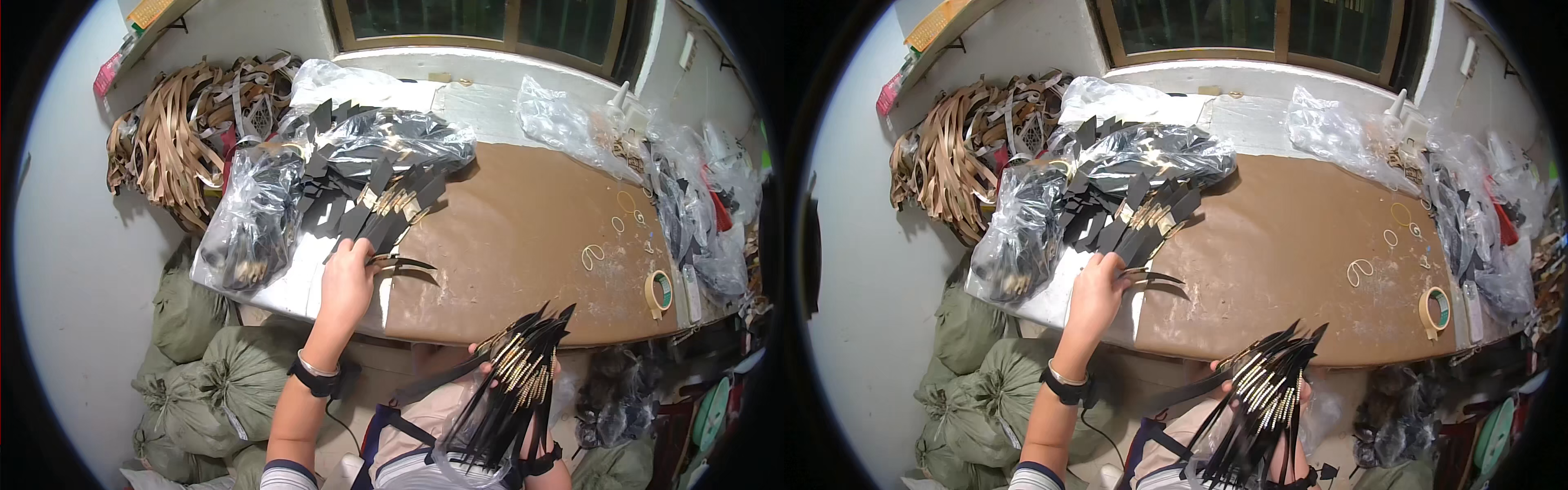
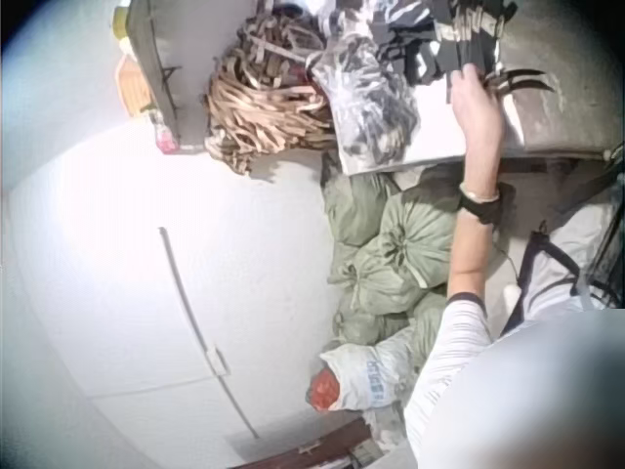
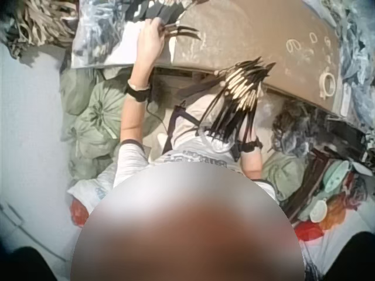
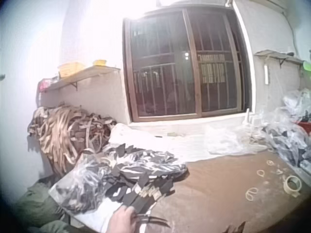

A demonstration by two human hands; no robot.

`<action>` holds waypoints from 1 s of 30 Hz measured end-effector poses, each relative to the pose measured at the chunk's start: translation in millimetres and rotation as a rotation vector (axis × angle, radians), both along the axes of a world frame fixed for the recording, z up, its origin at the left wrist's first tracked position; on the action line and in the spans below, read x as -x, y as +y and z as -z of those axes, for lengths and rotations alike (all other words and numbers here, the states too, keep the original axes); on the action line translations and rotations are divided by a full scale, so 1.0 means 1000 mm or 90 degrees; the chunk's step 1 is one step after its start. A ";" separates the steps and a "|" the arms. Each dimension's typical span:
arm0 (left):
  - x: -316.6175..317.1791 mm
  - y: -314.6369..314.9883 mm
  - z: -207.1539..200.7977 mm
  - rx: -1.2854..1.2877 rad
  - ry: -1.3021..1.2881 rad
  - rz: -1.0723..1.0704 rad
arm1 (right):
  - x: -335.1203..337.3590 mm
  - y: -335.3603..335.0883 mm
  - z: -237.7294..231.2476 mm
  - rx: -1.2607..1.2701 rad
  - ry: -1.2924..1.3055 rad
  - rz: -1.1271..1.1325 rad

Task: The recorder is sorting and counting black straps with gold buckles and placing them into a plastic bag.

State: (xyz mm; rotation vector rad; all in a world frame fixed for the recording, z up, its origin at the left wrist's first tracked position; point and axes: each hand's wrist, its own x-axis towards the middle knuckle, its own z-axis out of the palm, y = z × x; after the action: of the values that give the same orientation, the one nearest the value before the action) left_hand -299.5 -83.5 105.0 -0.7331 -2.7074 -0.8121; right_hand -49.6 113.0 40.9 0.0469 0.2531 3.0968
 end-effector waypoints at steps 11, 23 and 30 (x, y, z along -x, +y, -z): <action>0.034 0.032 0.004 0.031 0.083 -0.024 | -0.008 0.000 0.006 -0.053 0.009 -0.082; 0.020 0.040 -0.023 0.032 0.037 0.043 | -0.007 0.002 0.008 -0.047 0.019 -0.010; -0.030 0.044 0.009 0.252 0.040 0.038 | -0.012 0.019 0.007 -0.053 -0.007 -0.011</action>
State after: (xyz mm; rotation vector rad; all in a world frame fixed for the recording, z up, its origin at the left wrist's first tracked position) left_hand -269.5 -39.9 96.0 -0.9027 -2.8296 -0.2549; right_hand -38.0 131.6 34.3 0.0303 0.1240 3.1230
